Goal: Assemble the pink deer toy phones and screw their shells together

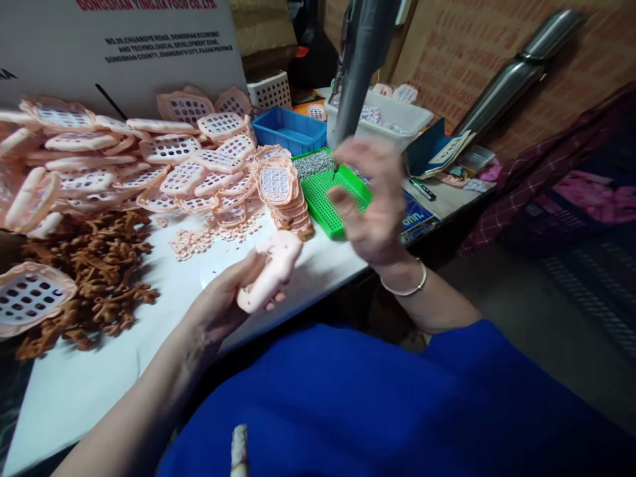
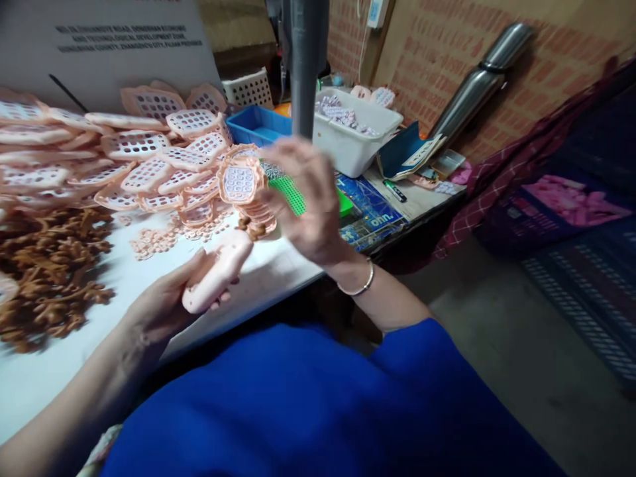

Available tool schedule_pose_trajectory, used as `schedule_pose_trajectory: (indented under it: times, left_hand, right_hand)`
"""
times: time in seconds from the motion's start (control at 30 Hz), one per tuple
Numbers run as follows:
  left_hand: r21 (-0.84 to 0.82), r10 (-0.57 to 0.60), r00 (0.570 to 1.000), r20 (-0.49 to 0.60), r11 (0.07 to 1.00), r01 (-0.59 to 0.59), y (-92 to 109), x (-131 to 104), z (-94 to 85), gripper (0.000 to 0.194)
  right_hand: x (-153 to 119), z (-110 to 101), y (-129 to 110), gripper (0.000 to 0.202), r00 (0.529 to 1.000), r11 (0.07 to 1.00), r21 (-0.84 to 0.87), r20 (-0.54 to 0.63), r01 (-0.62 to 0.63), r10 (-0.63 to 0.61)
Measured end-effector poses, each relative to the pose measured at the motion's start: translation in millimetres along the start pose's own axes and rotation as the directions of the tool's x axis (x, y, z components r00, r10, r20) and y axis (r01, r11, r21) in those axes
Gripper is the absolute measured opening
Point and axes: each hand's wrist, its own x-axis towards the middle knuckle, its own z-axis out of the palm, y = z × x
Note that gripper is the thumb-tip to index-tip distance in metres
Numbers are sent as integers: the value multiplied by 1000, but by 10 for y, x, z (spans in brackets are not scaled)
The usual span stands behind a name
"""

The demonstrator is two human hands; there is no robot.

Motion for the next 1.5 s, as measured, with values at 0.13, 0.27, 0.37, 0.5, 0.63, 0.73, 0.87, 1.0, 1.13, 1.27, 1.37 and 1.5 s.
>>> schedule_pose_trajectory:
  times: [0.13,0.27,0.37,0.5,0.63,0.73,0.87,1.0,1.13,1.27,1.37,1.5]
  left_hand:
    - [-183,-79,979,-189,982,44,54,28,25,37]
    - [-203,-51,978,-204,979,8,-3,56,23,22]
    - [-156,41,989,-145,986,-64,-113,114,-20,28]
    - [27,77,997,-14,997,-76,-220,235,-46,55]
    - [32,78,997,-12,996,-78,-248,314,135,58]
    - [-36,-1,999,-48,999,-1,-238,366,328,62]
    - [8,-62,998,28,998,62,-258,462,437,60]
    - [46,-43,998,52,998,41,-321,528,436,55]
    - [43,-17,1000,-1,999,17,-325,521,527,54]
    - [16,-6,994,-107,1000,8,-279,485,651,52]
    - [18,4,992,-123,1000,-2,-261,467,672,54]
    - [9,26,993,-116,1000,-25,-266,451,654,62]
  right_hand:
    - [281,-123,464,55,930,999,-21,-365,-48,37]
    - [492,-62,905,68,950,907,318,-50,-276,307]
    - [535,-68,988,63,934,833,424,179,-356,308]
    - [513,-136,912,51,879,773,435,342,-461,332]
    - [477,-172,844,33,849,759,393,336,-519,407]
    - [460,-166,848,30,802,739,315,281,-596,527]
    - [422,-137,936,31,734,701,222,151,-678,662]
    - [333,-130,1040,42,737,711,200,136,-675,662]
    - [258,-130,1086,41,742,712,213,133,-669,657]
    - [227,-131,1096,40,741,718,182,141,-672,657]
    - [208,-134,1099,41,740,717,181,138,-673,659]
    - [206,-124,1107,42,772,737,242,98,-631,628]
